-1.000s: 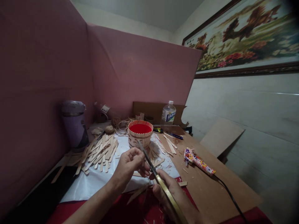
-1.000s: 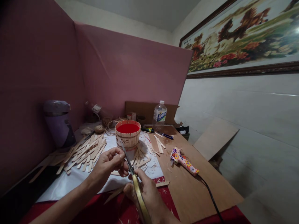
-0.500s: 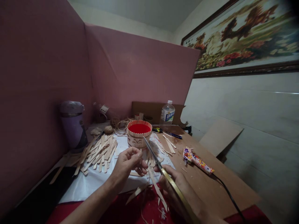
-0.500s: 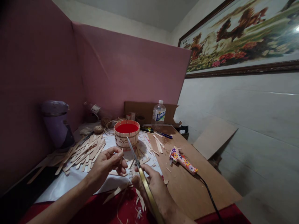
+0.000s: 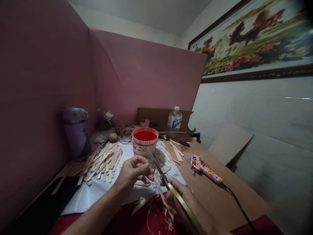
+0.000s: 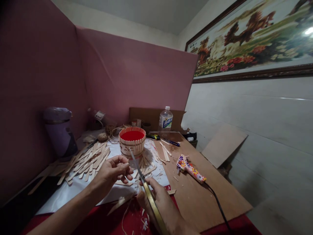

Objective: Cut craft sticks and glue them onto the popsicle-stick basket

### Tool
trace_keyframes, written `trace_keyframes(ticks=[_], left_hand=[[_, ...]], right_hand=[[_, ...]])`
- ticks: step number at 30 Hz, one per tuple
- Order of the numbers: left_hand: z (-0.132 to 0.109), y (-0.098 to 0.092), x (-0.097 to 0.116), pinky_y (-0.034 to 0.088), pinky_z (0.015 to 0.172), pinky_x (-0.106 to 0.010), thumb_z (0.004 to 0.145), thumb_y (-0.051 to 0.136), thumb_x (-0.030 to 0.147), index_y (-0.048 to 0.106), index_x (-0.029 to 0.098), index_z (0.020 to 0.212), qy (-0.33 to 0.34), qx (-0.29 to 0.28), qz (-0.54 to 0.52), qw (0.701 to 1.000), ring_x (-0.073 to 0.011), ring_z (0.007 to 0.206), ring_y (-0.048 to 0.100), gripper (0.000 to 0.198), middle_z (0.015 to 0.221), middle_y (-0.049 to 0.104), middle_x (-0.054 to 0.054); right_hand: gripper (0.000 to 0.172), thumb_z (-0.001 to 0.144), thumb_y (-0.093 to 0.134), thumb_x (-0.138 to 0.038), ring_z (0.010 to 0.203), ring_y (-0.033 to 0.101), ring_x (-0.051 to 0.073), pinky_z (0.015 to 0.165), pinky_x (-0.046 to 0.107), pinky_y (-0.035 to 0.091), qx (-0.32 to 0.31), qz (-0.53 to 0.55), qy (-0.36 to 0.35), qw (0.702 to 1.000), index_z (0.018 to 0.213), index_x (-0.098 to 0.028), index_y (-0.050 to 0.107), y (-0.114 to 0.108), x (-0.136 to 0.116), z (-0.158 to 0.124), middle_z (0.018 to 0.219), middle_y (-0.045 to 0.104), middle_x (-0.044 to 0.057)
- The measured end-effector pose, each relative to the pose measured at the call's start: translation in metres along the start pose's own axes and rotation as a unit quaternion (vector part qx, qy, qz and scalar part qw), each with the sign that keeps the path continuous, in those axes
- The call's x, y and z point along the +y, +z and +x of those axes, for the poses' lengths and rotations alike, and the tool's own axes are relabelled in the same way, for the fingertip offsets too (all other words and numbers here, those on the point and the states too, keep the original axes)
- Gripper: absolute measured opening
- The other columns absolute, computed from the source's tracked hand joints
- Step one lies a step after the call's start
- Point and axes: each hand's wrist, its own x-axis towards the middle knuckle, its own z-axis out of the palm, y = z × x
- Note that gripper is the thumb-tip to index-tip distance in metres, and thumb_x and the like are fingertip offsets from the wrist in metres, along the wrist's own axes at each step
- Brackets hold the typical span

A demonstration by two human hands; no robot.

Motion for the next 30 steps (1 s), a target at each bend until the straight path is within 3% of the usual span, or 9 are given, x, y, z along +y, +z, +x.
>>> trace_keyframes(ticks=[5,12,17,22,26,30], left_hand=[[0.001,0.000,-0.001,0.046,0.043,-0.021,0.063,0.072,0.033,0.050,0.014,0.071,-0.019,0.018,0.004,1.000,-0.0167,0.052,0.064,0.031,0.062,0.067,-0.008],[-0.001,0.001,-0.002,0.046,0.042,-0.022,0.068,0.068,0.038,0.048,0.014,0.073,-0.024,0.014,0.020,0.999,-0.0175,0.053,0.064,0.031,0.064,0.068,-0.008],[-0.002,0.001,-0.002,0.049,0.047,-0.024,0.070,0.066,0.037,0.049,0.014,0.073,-0.013,-0.008,0.018,1.000,-0.0182,0.057,0.066,0.029,0.068,0.069,-0.009],[-0.001,0.002,-0.002,0.048,0.042,-0.023,0.067,0.069,0.036,0.048,0.014,0.072,-0.019,0.013,0.021,1.000,-0.0185,0.055,0.065,0.031,0.065,0.068,-0.008],[-0.001,0.003,-0.001,0.047,0.040,-0.022,0.066,0.069,0.038,0.048,0.014,0.071,-0.019,0.024,0.025,0.999,-0.0185,0.054,0.065,0.032,0.064,0.068,-0.008],[-0.001,0.004,-0.001,0.045,0.037,-0.021,0.067,0.068,0.039,0.049,0.014,0.070,-0.019,0.018,0.029,0.999,-0.0175,0.051,0.064,0.032,0.063,0.068,-0.007]], right_hand=[[0.060,0.073,0.047,-0.069,0.043,0.028,0.007,0.042,0.020,0.028,-0.027,-0.019,-0.012,0.999,0.104,-0.018,0.047,0.001,-0.002,0.001,0.053,0.035,-0.008],[0.056,0.072,0.050,-0.067,0.045,0.030,0.007,0.042,0.019,0.026,-0.010,-0.024,-0.022,0.999,0.097,-0.017,0.050,0.005,-0.006,0.001,0.055,0.035,-0.007],[0.054,0.076,0.048,-0.064,0.043,0.025,0.006,0.041,0.019,0.024,-0.015,-0.009,-0.019,1.000,0.103,-0.017,0.049,0.006,-0.002,0.001,0.052,0.031,-0.009],[0.049,0.076,0.055,-0.057,0.042,0.024,0.005,0.041,0.018,0.024,-0.017,0.001,-0.021,1.000,0.103,-0.017,0.049,0.005,0.005,0.002,0.053,0.031,-0.009],[0.048,0.074,0.058,-0.056,0.044,0.026,0.005,0.041,0.017,0.024,-0.013,0.007,-0.004,1.000,0.101,-0.017,0.050,0.007,0.006,0.004,0.056,0.034,-0.008],[0.044,0.075,0.059,-0.053,0.049,0.028,0.005,0.043,0.017,0.024,0.003,0.001,-0.033,0.999,0.098,-0.016,0.051,0.007,0.004,0.003,0.062,0.039,-0.006]])
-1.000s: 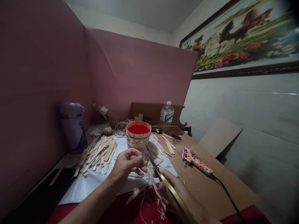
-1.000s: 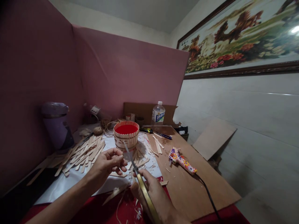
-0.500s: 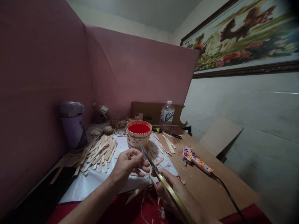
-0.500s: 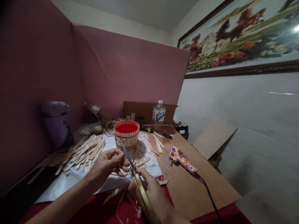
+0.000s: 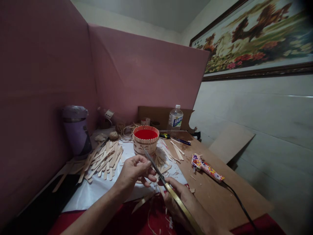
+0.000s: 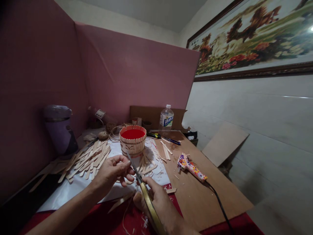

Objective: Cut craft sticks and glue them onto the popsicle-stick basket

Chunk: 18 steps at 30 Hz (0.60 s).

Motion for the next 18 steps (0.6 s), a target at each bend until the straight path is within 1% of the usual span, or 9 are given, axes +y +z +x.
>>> trace_keyframes(ticks=[4,6,13,15,18], left_hand=[[0.000,0.000,-0.001,0.044,0.035,-0.020,0.067,0.068,0.039,0.048,0.014,0.070,0.003,-0.005,0.001,1.000,-0.0173,0.049,0.064,0.032,0.064,0.068,-0.007],[0.000,0.000,-0.002,0.044,0.035,-0.021,0.069,0.067,0.039,0.048,0.014,0.071,0.005,-0.011,0.000,1.000,-0.0165,0.047,0.063,0.031,0.064,0.068,-0.007],[-0.001,-0.003,-0.002,0.048,0.046,-0.023,0.076,0.060,0.037,0.050,0.013,0.076,0.003,-0.041,-0.005,0.999,-0.0157,0.052,0.064,0.026,0.069,0.068,-0.008],[-0.001,-0.003,-0.001,0.047,0.045,-0.023,0.077,0.058,0.037,0.050,0.014,0.074,-0.002,-0.044,0.003,0.999,-0.0156,0.052,0.064,0.025,0.067,0.068,-0.008],[-0.003,-0.002,-0.001,0.046,0.045,-0.022,0.078,0.056,0.037,0.048,0.015,0.072,0.004,-0.039,0.009,0.999,-0.0151,0.050,0.063,0.024,0.064,0.067,-0.007]], right_hand=[[0.045,0.075,0.059,-0.053,0.050,0.026,0.006,0.043,0.018,0.022,-0.026,-0.012,-0.007,1.000,0.098,-0.016,0.051,-0.002,-0.003,-0.001,0.062,0.038,-0.006],[0.046,0.075,0.058,-0.055,0.050,0.026,0.006,0.044,0.018,0.022,-0.027,-0.008,-0.012,1.000,0.098,-0.016,0.050,-0.003,-0.004,-0.002,0.062,0.037,-0.006],[0.049,0.078,0.050,-0.060,0.050,0.024,0.006,0.044,0.019,0.021,-0.020,-0.005,-0.028,0.999,0.097,-0.015,0.050,-0.003,-0.005,-0.002,0.060,0.033,-0.006],[0.053,0.076,0.048,-0.064,0.047,0.024,0.005,0.042,0.019,0.021,-0.031,0.004,-0.012,0.999,0.098,-0.015,0.051,-0.003,-0.007,-0.002,0.058,0.033,-0.007],[0.061,0.072,0.045,-0.071,0.042,0.027,0.005,0.039,0.018,0.023,-0.036,0.020,0.054,0.998,0.099,-0.017,0.052,-0.003,-0.011,-0.004,0.053,0.034,-0.007]])
